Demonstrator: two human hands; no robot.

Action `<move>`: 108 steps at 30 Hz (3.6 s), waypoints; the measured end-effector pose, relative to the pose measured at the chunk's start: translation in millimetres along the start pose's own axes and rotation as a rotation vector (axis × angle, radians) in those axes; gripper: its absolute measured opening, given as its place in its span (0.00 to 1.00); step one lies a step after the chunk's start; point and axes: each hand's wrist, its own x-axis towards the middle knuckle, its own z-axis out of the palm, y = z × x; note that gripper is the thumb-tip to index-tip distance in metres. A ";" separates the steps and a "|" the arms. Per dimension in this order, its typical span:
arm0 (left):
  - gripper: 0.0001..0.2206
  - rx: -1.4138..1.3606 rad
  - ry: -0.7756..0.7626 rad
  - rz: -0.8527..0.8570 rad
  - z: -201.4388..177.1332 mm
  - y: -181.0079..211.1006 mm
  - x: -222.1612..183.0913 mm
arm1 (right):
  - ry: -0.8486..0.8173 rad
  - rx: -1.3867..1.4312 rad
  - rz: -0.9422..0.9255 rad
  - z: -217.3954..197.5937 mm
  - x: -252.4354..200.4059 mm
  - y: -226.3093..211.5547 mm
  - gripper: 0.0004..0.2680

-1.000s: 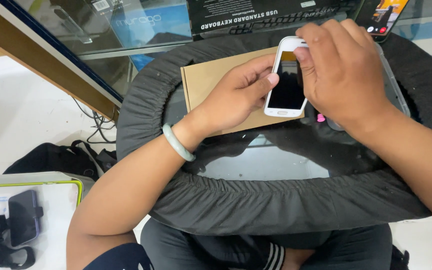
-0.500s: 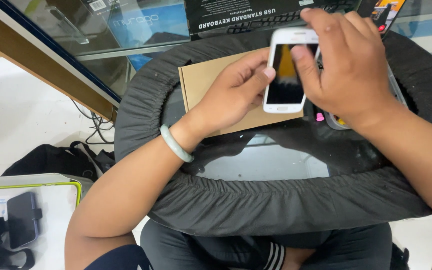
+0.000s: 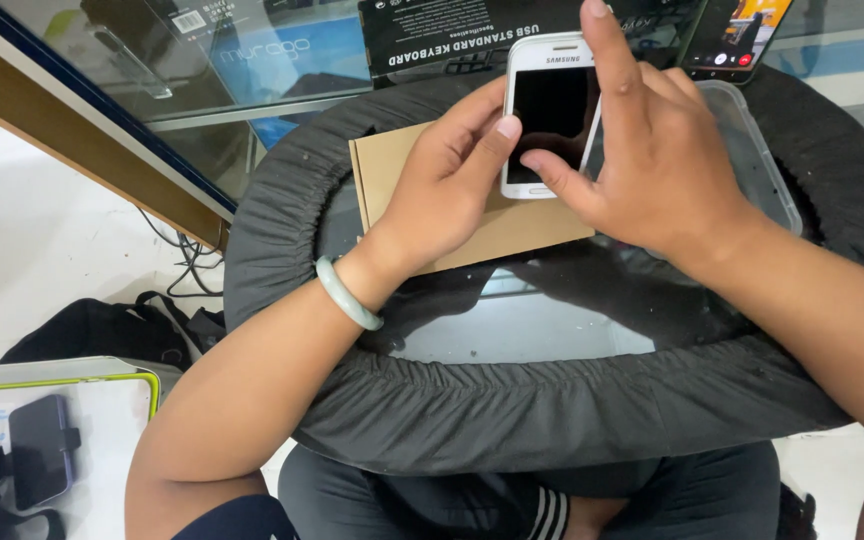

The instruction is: The person is disassembling a mobile phone using a screwdriver to pry the case open, cleaning the screen surface, and then reassembling the phone.

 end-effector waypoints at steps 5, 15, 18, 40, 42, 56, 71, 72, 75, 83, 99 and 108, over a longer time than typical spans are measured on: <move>0.14 0.160 0.058 0.055 2.3 12.1 -1.0 | 0.023 0.142 0.041 0.3 -0.8 -4.0 0.37; 0.04 0.359 0.058 0.074 -4.3 12.9 1.1 | 0.090 0.250 0.011 7.9 -5.4 -5.5 0.25; 0.05 0.390 0.074 0.088 -4.8 11.5 1.3 | 0.089 0.243 0.011 9.1 -6.0 -6.1 0.22; 0.07 0.503 0.109 0.222 -2.1 17.5 2.6 | 0.099 0.248 0.092 14.2 -10.6 1.6 0.13; 0.08 0.506 0.115 0.226 -0.6 18.5 1.6 | 0.104 0.247 0.093 13.1 -9.7 0.9 0.13; 0.12 0.350 0.217 0.171 -3.4 18.8 4.2 | -0.053 0.367 0.282 -4.2 5.6 -13.1 0.30; 0.21 0.352 0.039 0.053 -12.8 6.8 2.4 | -0.154 0.460 0.364 0.8 8.4 -4.4 0.10; 0.23 0.348 0.044 0.020 -13.3 4.4 2.1 | -0.138 0.459 0.358 0.1 8.6 -4.1 0.07; 0.25 0.358 0.065 0.001 -12.1 2.6 1.2 | -0.114 0.417 0.342 0.7 6.9 0.6 0.05; 0.22 0.378 0.136 0.008 -8.4 5.2 1.1 | -0.132 0.475 0.211 -7.8 11.1 9.1 0.04; 0.17 0.372 0.163 0.047 -9.6 10.4 2.7 | -0.184 0.562 0.248 -18.9 15.8 -2.2 0.11; 0.17 0.357 0.150 0.127 -11.4 7.9 2.1 | -0.109 0.551 0.148 -14.4 9.4 0.7 0.11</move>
